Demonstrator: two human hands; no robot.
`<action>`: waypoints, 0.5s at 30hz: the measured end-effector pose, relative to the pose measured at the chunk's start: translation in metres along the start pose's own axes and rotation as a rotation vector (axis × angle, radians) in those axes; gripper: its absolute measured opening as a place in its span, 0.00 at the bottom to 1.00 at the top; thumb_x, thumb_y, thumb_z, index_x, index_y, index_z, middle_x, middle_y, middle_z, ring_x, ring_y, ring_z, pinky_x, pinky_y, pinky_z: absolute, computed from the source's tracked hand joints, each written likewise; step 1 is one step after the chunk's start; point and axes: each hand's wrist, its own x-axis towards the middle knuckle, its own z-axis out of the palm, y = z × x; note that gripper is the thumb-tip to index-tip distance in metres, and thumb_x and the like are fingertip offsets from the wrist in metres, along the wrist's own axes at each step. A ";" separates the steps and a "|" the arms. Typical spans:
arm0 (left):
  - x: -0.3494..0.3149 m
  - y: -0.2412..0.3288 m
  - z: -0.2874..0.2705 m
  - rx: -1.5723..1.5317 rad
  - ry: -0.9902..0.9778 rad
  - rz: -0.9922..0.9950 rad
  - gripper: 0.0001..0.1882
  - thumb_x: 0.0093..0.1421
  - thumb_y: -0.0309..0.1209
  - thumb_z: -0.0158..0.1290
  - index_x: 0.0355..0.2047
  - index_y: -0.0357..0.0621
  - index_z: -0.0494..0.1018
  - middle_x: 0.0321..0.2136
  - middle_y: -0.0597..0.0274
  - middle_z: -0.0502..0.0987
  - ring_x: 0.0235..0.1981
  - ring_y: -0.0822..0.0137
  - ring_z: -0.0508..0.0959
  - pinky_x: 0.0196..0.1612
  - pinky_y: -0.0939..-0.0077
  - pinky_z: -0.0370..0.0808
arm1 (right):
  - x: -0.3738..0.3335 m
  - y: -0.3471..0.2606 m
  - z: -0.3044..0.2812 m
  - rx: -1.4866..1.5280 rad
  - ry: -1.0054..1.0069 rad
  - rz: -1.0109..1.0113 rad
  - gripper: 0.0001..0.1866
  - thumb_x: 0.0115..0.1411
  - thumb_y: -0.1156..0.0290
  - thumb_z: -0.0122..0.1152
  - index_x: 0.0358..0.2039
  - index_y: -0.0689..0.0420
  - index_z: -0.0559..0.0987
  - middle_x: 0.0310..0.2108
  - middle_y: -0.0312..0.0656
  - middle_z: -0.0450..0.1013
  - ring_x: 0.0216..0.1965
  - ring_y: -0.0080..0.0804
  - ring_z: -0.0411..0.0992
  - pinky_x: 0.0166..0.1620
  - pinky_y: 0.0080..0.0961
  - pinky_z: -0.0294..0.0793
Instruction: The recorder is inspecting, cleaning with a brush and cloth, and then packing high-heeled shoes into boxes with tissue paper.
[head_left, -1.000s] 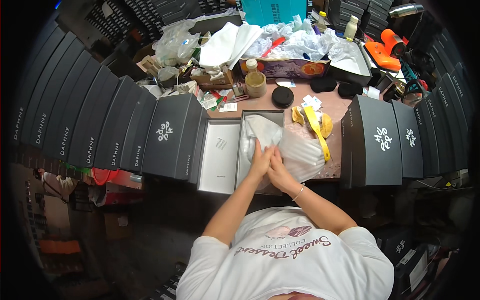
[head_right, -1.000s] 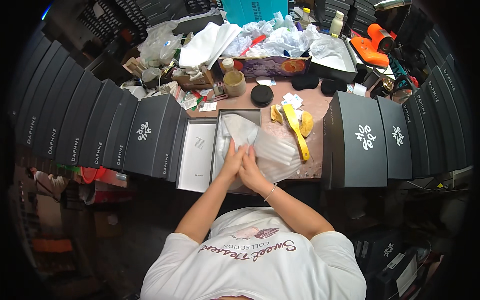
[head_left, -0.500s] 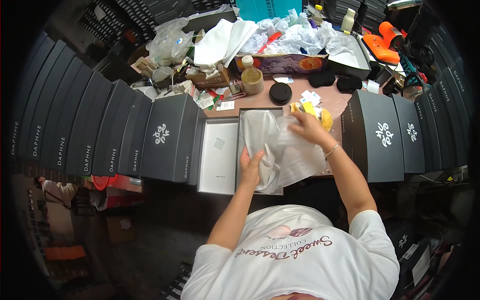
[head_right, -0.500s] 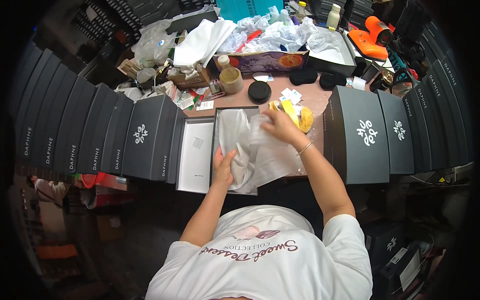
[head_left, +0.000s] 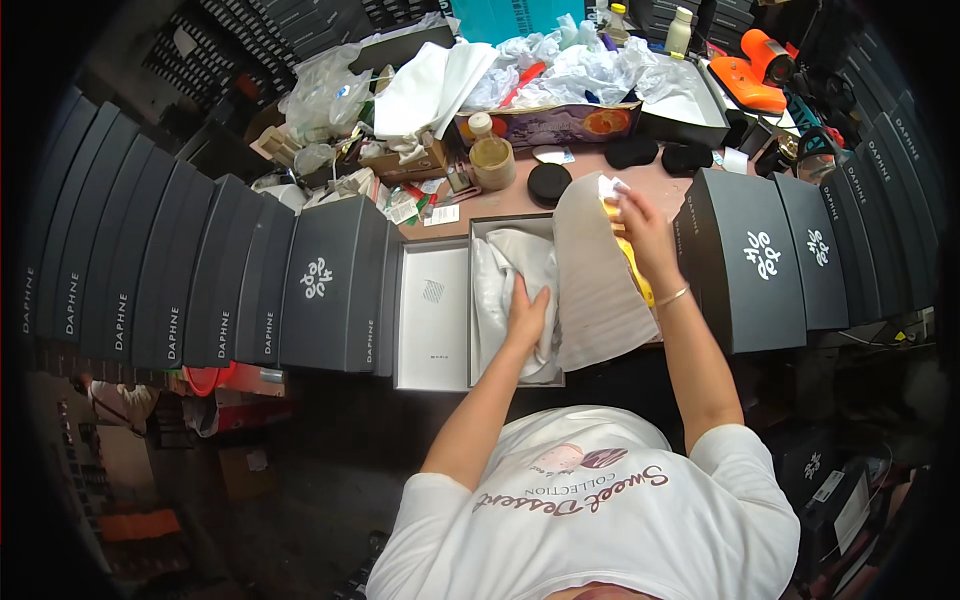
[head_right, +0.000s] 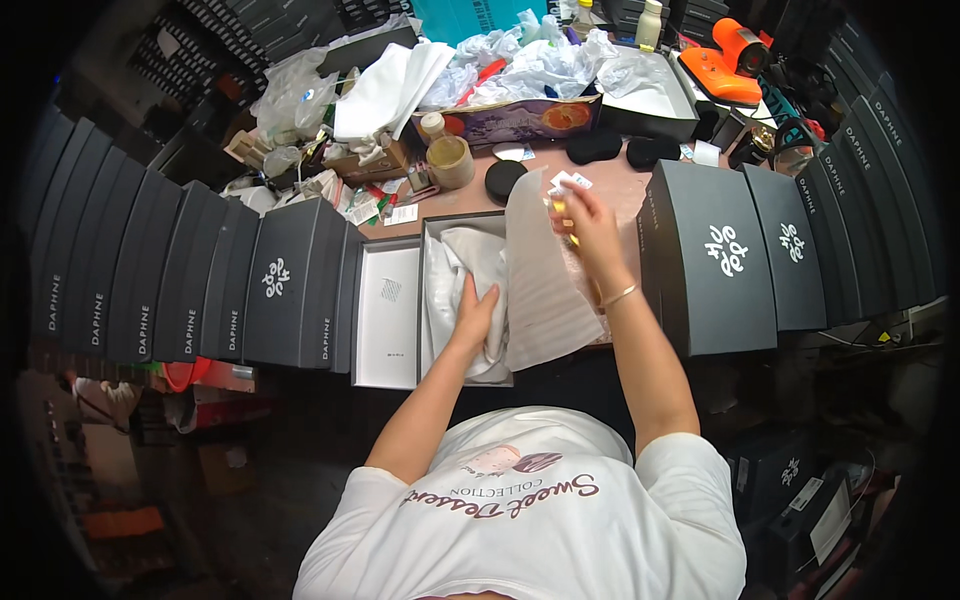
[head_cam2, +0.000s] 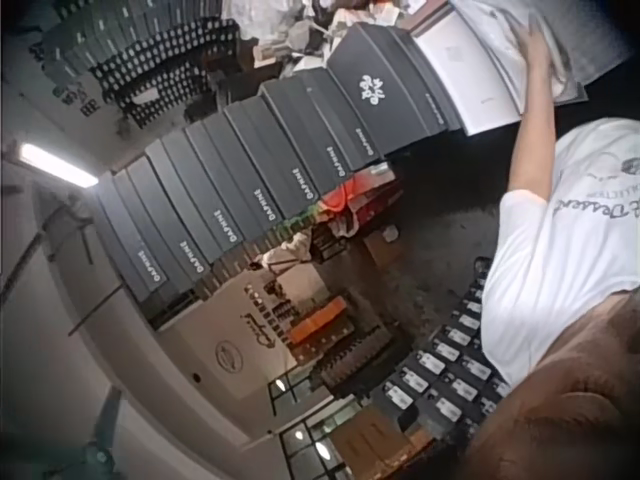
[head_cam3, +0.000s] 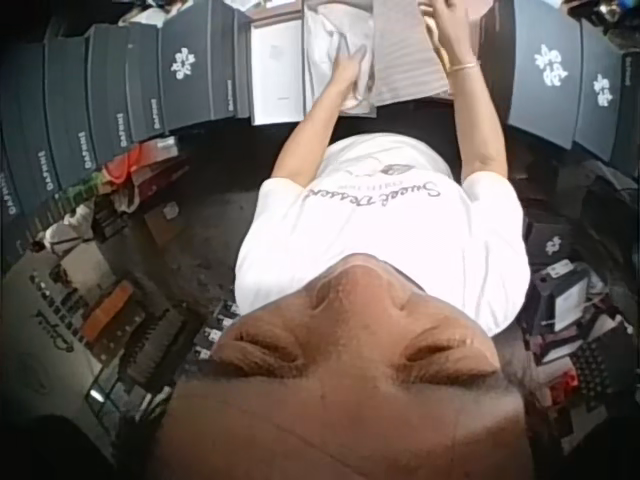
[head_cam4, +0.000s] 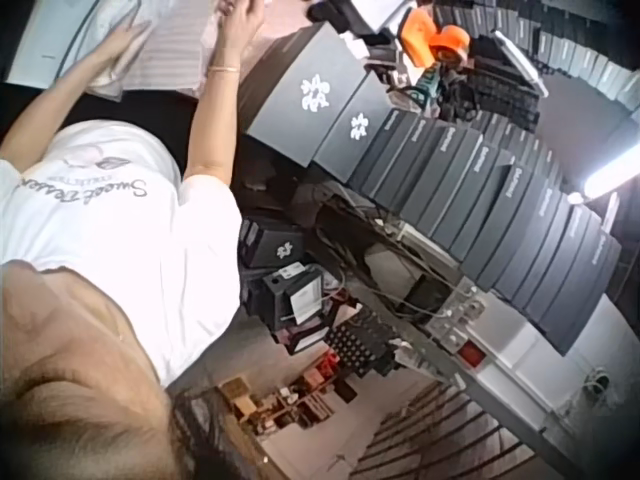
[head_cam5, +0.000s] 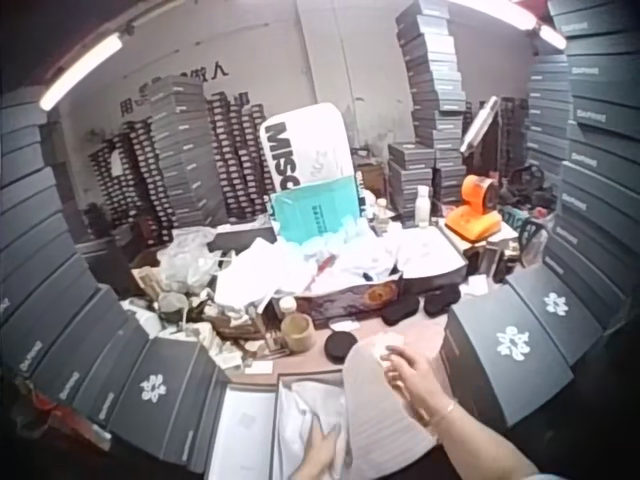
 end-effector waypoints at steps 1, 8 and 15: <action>0.000 -0.002 -0.002 0.050 0.026 0.049 0.36 0.62 0.33 0.51 0.64 0.29 0.48 0.64 0.40 0.54 0.65 0.51 0.56 0.65 0.66 0.54 | -0.014 0.022 -0.002 -0.010 -0.053 -0.054 0.22 0.66 0.69 0.48 0.59 0.62 0.66 0.46 0.41 0.72 0.43 0.25 0.73 0.45 0.21 0.72; -0.075 0.035 -0.080 0.237 0.486 0.515 0.24 0.68 0.32 0.40 0.61 0.31 0.56 0.61 0.49 0.61 0.62 0.57 0.61 0.65 0.64 0.54 | -0.095 0.061 0.074 -0.731 -0.421 -0.654 0.32 0.62 0.59 0.52 0.63 0.61 0.61 0.62 0.58 0.57 0.64 0.53 0.54 0.65 0.46 0.49; -0.080 -0.064 -0.184 0.708 0.040 0.182 0.15 0.68 0.33 0.42 0.44 0.32 0.68 0.37 0.54 0.76 0.35 0.61 0.76 0.42 0.65 0.73 | -0.109 0.062 0.114 -1.479 -0.753 -0.478 0.41 0.49 0.46 0.63 0.58 0.59 0.66 0.60 0.59 0.58 0.62 0.54 0.56 0.63 0.60 0.45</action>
